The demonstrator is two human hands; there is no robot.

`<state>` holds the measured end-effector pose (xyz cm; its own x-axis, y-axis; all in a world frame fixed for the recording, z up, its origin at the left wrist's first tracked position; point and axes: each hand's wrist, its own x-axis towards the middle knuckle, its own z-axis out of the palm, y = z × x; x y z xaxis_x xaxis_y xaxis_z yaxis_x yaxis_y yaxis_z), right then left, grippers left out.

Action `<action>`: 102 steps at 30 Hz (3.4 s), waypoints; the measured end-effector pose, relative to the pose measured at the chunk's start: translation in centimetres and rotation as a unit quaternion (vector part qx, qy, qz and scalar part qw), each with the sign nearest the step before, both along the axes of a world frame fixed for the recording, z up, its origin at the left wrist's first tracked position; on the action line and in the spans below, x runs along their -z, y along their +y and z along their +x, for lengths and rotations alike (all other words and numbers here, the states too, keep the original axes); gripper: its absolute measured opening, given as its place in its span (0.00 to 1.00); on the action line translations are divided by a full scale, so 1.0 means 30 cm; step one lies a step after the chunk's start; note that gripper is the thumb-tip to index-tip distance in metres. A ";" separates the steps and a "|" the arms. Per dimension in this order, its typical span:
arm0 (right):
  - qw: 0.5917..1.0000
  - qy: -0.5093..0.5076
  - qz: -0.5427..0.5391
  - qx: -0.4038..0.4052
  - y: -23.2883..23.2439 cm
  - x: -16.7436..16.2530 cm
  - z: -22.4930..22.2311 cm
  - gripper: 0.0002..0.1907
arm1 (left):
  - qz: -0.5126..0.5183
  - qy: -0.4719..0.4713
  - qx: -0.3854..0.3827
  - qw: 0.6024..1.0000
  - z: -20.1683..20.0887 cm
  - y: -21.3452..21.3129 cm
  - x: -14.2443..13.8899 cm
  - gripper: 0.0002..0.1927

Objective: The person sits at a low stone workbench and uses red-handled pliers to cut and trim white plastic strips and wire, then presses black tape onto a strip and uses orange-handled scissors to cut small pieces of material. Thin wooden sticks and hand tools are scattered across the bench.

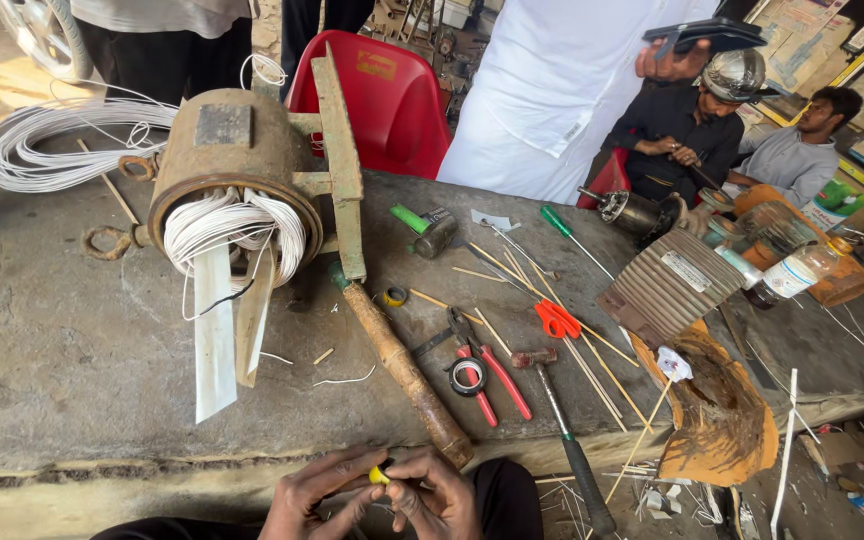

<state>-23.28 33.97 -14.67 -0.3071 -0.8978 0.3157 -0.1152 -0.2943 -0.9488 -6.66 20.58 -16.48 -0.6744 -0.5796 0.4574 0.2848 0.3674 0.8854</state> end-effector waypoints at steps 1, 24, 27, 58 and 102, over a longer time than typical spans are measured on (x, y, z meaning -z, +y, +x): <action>1.000 0.020 -0.009 0.007 0.001 -0.009 0.005 0.08 | -0.030 0.015 0.004 0.999 0.008 -0.004 0.001 0.23; 0.969 0.202 0.008 0.145 -0.002 -0.185 0.110 0.07 | -0.070 0.060 -0.108 0.990 0.053 0.044 -0.179 0.13; 0.975 0.178 0.040 0.126 0.018 -0.167 0.127 0.07 | -0.065 0.017 -0.143 0.987 0.077 0.066 -0.152 0.11; 0.986 0.026 0.129 0.107 0.069 -0.155 0.093 0.13 | -0.102 -0.042 0.011 0.994 0.052 0.077 -0.201 0.12; 0.903 0.285 0.259 0.190 -0.117 -0.360 -1.095 0.24 | 0.076 -0.066 -0.195 0.976 -0.039 -0.013 0.202 0.06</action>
